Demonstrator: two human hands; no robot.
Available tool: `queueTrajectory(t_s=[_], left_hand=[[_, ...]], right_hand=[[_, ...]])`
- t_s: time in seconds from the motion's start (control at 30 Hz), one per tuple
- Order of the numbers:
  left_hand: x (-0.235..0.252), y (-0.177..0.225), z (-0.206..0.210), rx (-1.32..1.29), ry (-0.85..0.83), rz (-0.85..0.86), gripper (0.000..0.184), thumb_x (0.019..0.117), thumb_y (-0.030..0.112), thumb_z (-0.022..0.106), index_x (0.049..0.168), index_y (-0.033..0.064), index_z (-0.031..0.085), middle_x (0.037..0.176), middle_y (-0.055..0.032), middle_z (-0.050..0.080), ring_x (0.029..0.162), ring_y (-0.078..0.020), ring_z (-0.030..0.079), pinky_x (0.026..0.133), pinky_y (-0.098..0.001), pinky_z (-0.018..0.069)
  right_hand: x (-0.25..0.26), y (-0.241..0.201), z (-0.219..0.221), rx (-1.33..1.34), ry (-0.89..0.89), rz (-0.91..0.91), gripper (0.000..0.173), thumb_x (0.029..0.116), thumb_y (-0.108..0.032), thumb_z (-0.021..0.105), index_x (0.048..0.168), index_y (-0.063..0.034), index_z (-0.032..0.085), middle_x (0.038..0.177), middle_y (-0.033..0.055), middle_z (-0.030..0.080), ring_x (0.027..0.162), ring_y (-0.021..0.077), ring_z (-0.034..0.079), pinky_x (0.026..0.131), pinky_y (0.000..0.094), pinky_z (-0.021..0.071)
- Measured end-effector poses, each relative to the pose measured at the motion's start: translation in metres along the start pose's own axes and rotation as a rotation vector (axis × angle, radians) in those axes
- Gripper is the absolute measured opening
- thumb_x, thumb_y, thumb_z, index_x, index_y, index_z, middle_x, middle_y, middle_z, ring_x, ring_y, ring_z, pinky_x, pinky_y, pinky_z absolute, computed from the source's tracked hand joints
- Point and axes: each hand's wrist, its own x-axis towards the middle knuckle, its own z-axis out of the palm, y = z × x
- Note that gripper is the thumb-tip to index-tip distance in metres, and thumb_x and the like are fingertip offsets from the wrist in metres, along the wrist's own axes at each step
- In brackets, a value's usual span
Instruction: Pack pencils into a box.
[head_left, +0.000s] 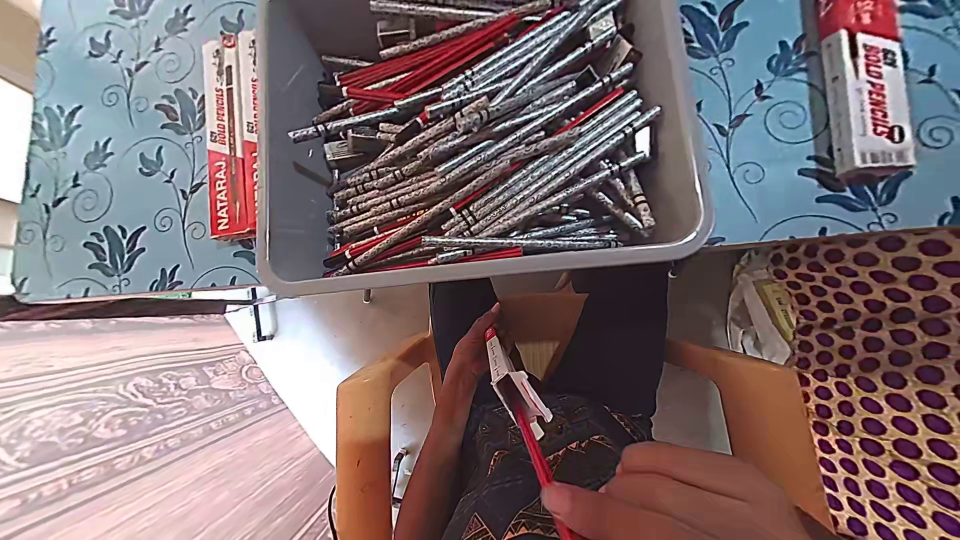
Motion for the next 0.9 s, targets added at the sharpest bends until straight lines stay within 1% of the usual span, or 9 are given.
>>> queueTrajectory(t_s=[0.03,0.1,0.2,0.3,0.4,0.47,0.57,0.73,0.9], left_hand=[[0.005,-0.003,-0.011,-0.024,-0.02,0.007,0.03,0.1047,0.021,0.049,0.079,0.012,0.062,0.064,0.0013,0.061,0.057,-0.0076,0.061,0.058,-0.0225,0.0544],[0.006,-0.005,-0.014,-0.062,0.054,0.009,0.023,0.103,0.02,0.056,0.084,0.009,0.063,0.065,-0.0008,0.061,0.057,-0.0092,0.061,0.058,-0.0235,0.055],[0.005,-0.003,-0.008,-0.111,0.144,-0.019,0.03,0.1083,0.02,0.046,0.087,0.0072,0.061,0.065,-0.0025,0.061,0.056,-0.0093,0.061,0.056,-0.0219,0.0554],[0.002,-0.001,-0.006,-0.16,0.071,-0.049,0.032,0.1082,0.021,0.044,0.084,0.0082,0.061,0.064,-0.002,0.06,0.056,-0.0094,0.061,0.056,-0.0219,0.0549],[-0.002,0.001,-0.002,-0.105,0.038,-0.028,0.042,0.1101,0.025,0.038,0.077,0.0113,0.061,0.062,0.0013,0.06,0.055,-0.0066,0.062,0.053,-0.0195,0.0543],[-0.003,0.001,-0.001,-0.097,-0.005,-0.029,0.046,0.1098,0.025,0.036,0.073,0.0129,0.061,0.061,0.0026,0.059,0.054,-0.0066,0.06,0.051,-0.0201,0.052],[-0.006,0.003,0.009,-0.073,0.066,-0.034,0.05,0.1118,0.024,0.028,0.075,0.0104,0.06,0.06,-0.001,0.062,0.053,-0.0074,0.063,0.05,-0.0184,0.0535],[-0.009,0.004,0.011,-0.058,0.036,-0.014,0.047,0.1111,0.024,0.035,0.073,0.0112,0.06,0.061,0.0004,0.06,0.053,-0.007,0.061,0.051,-0.0191,0.0522],[-0.014,0.002,0.012,-0.04,-0.013,0.033,0.045,0.1105,0.023,0.035,0.076,0.0131,0.063,0.063,0.0032,0.06,0.056,-0.0044,0.059,0.055,-0.0179,0.052]], right_hand=[[0.001,0.001,0.004,-0.037,-0.011,-0.017,0.015,0.101,-0.004,0.058,0.116,-0.0057,0.06,0.093,0.011,0.069,0.059,0.0155,0.046,0.059,0.0269,0.0385],[0.001,0.002,0.01,-0.085,-0.024,-0.042,0.016,0.1013,-0.004,0.057,0.117,-0.0054,0.062,0.095,0.0108,0.071,0.056,0.0148,0.042,0.056,0.0277,0.0349],[0.0,0.005,0.018,-0.136,-0.032,-0.047,0.015,0.1035,-0.006,0.053,0.114,-0.0064,0.063,0.097,0.01,0.072,0.054,0.0147,0.039,0.053,0.0284,0.0321],[0.001,0.007,0.022,-0.168,-0.051,-0.017,0.014,0.1051,-0.011,0.052,0.116,-0.0095,0.062,0.099,0.0087,0.073,0.053,0.0138,0.042,0.051,0.0269,0.0322],[0.001,0.005,0.018,-0.134,-0.05,0.011,0.018,0.104,-0.019,0.059,0.12,-0.0109,0.062,0.103,0.0072,0.073,0.053,0.0139,0.045,0.051,0.0259,0.035],[-0.001,0.001,0.01,-0.074,-0.032,0.021,0.018,0.1026,-0.02,0.062,0.118,-0.0105,0.062,0.1,0.0069,0.072,0.055,0.0148,0.045,0.053,0.0267,0.0351],[-0.004,-0.003,-0.007,-0.025,0.014,0.064,0.015,0.1038,-0.018,0.058,0.116,-0.0106,0.062,0.093,0.0057,0.069,0.059,0.0158,0.048,0.058,0.0267,0.0398],[0.004,0.022,-0.02,-0.15,0.12,0.127,0.012,0.1065,-0.022,0.053,0.111,-0.013,0.059,0.087,0.0012,0.069,0.069,0.0093,0.063,0.061,0.0205,0.0498],[0.026,0.04,-0.022,-0.204,0.169,0.119,0.015,0.1063,-0.023,0.055,0.111,-0.0106,0.063,0.089,0.0003,0.071,0.076,0.003,0.066,0.066,0.0149,0.0511]])
